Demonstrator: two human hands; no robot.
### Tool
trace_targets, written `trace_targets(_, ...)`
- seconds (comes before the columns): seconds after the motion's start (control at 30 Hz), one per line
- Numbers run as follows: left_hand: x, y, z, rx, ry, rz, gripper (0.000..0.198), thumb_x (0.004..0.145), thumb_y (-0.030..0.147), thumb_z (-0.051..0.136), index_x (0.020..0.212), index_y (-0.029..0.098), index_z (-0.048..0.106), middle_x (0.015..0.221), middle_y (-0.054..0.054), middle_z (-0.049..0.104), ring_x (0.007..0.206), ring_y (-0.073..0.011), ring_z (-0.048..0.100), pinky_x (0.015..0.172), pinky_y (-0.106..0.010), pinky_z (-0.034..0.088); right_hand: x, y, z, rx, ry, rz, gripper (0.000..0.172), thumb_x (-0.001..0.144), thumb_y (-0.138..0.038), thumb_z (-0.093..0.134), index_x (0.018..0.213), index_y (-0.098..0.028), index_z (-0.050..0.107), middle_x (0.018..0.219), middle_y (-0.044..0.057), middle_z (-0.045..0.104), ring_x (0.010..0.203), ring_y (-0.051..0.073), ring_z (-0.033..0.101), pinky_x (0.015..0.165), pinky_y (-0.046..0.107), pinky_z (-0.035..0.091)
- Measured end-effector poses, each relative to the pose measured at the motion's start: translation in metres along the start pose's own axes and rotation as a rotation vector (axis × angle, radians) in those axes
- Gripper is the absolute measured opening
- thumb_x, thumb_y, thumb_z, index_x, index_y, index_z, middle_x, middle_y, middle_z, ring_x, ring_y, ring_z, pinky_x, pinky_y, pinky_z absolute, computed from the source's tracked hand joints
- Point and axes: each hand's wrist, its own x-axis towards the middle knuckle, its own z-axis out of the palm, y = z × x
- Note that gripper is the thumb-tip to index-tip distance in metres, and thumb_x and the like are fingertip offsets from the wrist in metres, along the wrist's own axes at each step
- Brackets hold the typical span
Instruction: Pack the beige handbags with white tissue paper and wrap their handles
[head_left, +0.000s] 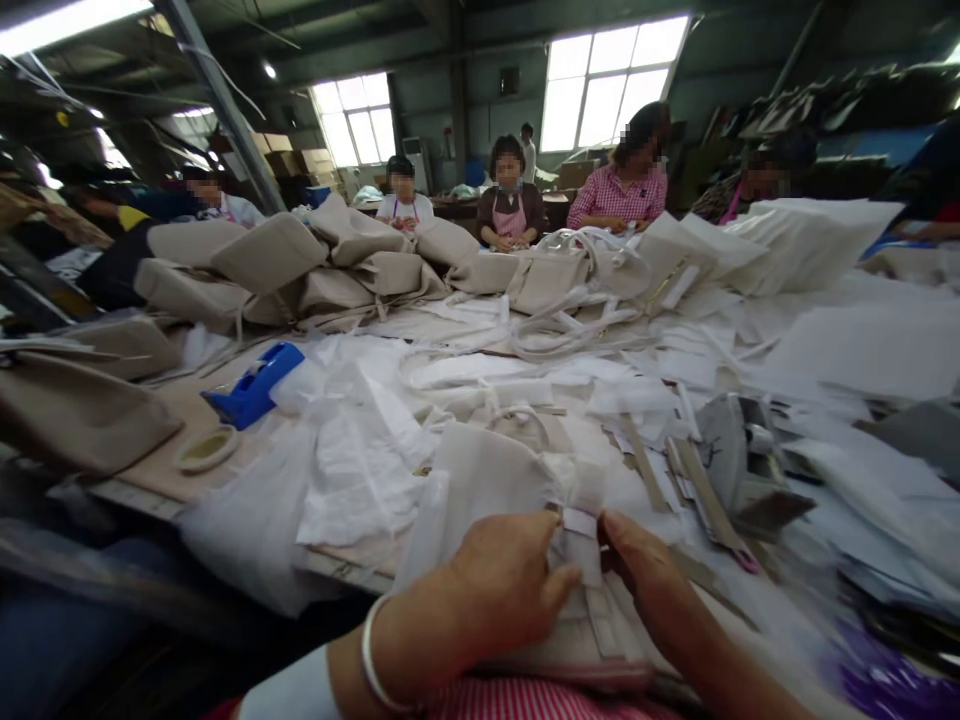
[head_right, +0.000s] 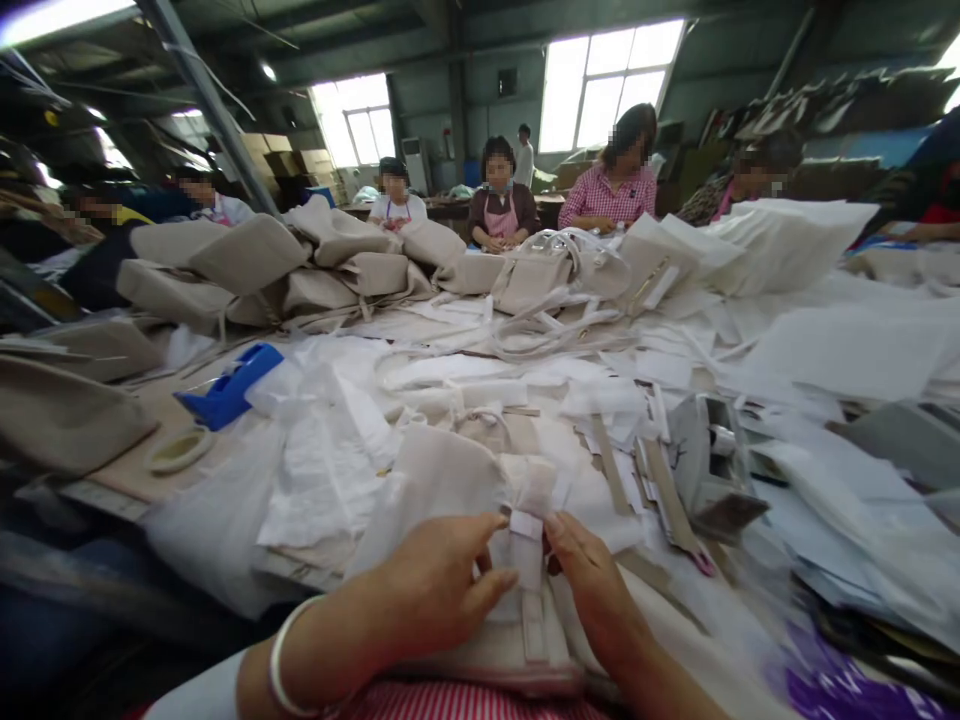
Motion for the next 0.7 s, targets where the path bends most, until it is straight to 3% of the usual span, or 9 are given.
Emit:
trace_targets(0.13,-0.029,-0.049,-0.040,0.213,0.424,-0.153,0.037,0.090,0.038,0.048,0.114,0.015,0.063,0.098,-0.012,0.067,0.090,-0.0244,0.062,0.085,-0.038,0.046,-0.001,-0.012,0.001,-0.285,-0.036,-0.048,0.043,0.077,-0.059,0.059,0.076,-0.017,0.064,0.079,0.004,0.063,0.077,0.022,0.055,0.070,0.031,0.043)
trace_targets(0.17,-0.037,-0.064,-0.045,0.251,0.456,-0.230,0.037,0.089,0.040,0.049,0.111,0.015,0.064,0.099,-0.012,0.066,0.091,-0.0253,0.062,0.086,-0.039,0.046,-0.001,-0.015,0.002,-0.327,-0.044,-0.062,0.043,0.078,-0.059,0.058,0.076,-0.017,0.065,0.080,0.005,0.063,0.080,0.023,0.056,0.072,0.032,0.043)
trace_targets(0.23,-0.050,-0.088,-0.045,0.209,0.362,-0.356,0.036,0.088,0.044,0.051,0.104,0.016,0.066,0.092,-0.010,0.065,0.083,-0.0241,0.062,0.080,-0.038,0.047,-0.001,-0.021,0.005,-0.390,-0.047,-0.085,0.043,0.079,-0.059,0.055,0.073,-0.018,0.065,0.079,0.005,0.063,0.081,0.023,0.056,0.073,0.033,0.043)
trace_targets(0.3,-0.055,-0.101,-0.036,0.156,0.327,-0.353,0.033,0.087,0.044,0.052,0.099,0.017,0.067,0.091,-0.009,0.064,0.083,-0.0238,0.060,0.079,-0.037,0.047,-0.001,-0.025,0.008,-0.399,-0.045,-0.078,0.043,0.078,-0.059,0.056,0.070,-0.018,0.063,0.076,0.004,0.062,0.078,0.023,0.056,0.071,0.033,0.043)
trace_targets(0.4,-0.046,-0.099,-0.018,0.072,0.362,-0.242,0.026,0.086,0.038,0.054,0.094,0.018,0.068,0.089,-0.009,0.063,0.084,-0.0230,0.059,0.080,-0.035,0.046,0.000,-0.030,0.011,-0.276,-0.039,0.002,0.041,0.076,-0.058,0.059,0.074,-0.018,0.066,0.077,0.004,0.065,0.076,0.023,0.059,0.068,0.032,0.045)
trace_targets(0.5,-0.027,-0.092,-0.011,-0.010,0.296,-0.127,0.021,0.086,0.032,0.055,0.085,0.018,0.071,0.087,-0.009,0.064,0.082,-0.0214,0.059,0.077,-0.032,0.045,0.003,-0.031,0.008,-0.210,0.009,0.063,0.041,0.077,-0.058,0.060,0.077,-0.018,0.069,0.078,0.005,0.069,0.078,0.026,0.062,0.069,0.034,0.048)
trace_targets(0.6,-0.009,-0.104,-0.029,-0.092,0.226,-0.100,0.024,0.083,0.033,0.058,0.068,0.019,0.070,0.075,-0.007,0.066,0.073,-0.0203,0.059,0.073,-0.031,0.043,0.007,-0.027,0.001,-0.293,0.094,0.082,0.045,0.074,-0.061,0.061,0.083,-0.019,0.074,0.084,0.008,0.073,0.088,0.031,0.065,0.076,0.038,0.051)
trace_targets(0.67,0.004,-0.125,-0.055,-0.248,0.308,-0.178,0.029,0.077,0.037,0.066,0.055,0.019,0.063,0.059,-0.003,0.061,0.065,-0.0189,0.056,0.069,-0.030,0.041,0.008,-0.024,-0.002,-0.339,0.130,0.074,0.047,0.070,-0.061,0.064,0.089,-0.021,0.077,0.094,0.010,0.074,0.098,0.034,0.065,0.084,0.041,0.051)
trace_targets(0.7,0.013,-0.139,-0.070,-0.366,0.406,-0.255,0.030,0.073,0.037,0.072,0.051,0.019,0.060,0.054,-0.001,0.058,0.063,-0.0182,0.055,0.068,-0.029,0.041,0.009,-0.022,-0.003,-0.362,0.138,0.062,0.047,0.068,-0.061,0.064,0.091,-0.021,0.077,0.099,0.010,0.074,0.102,0.035,0.064,0.087,0.042,0.051)
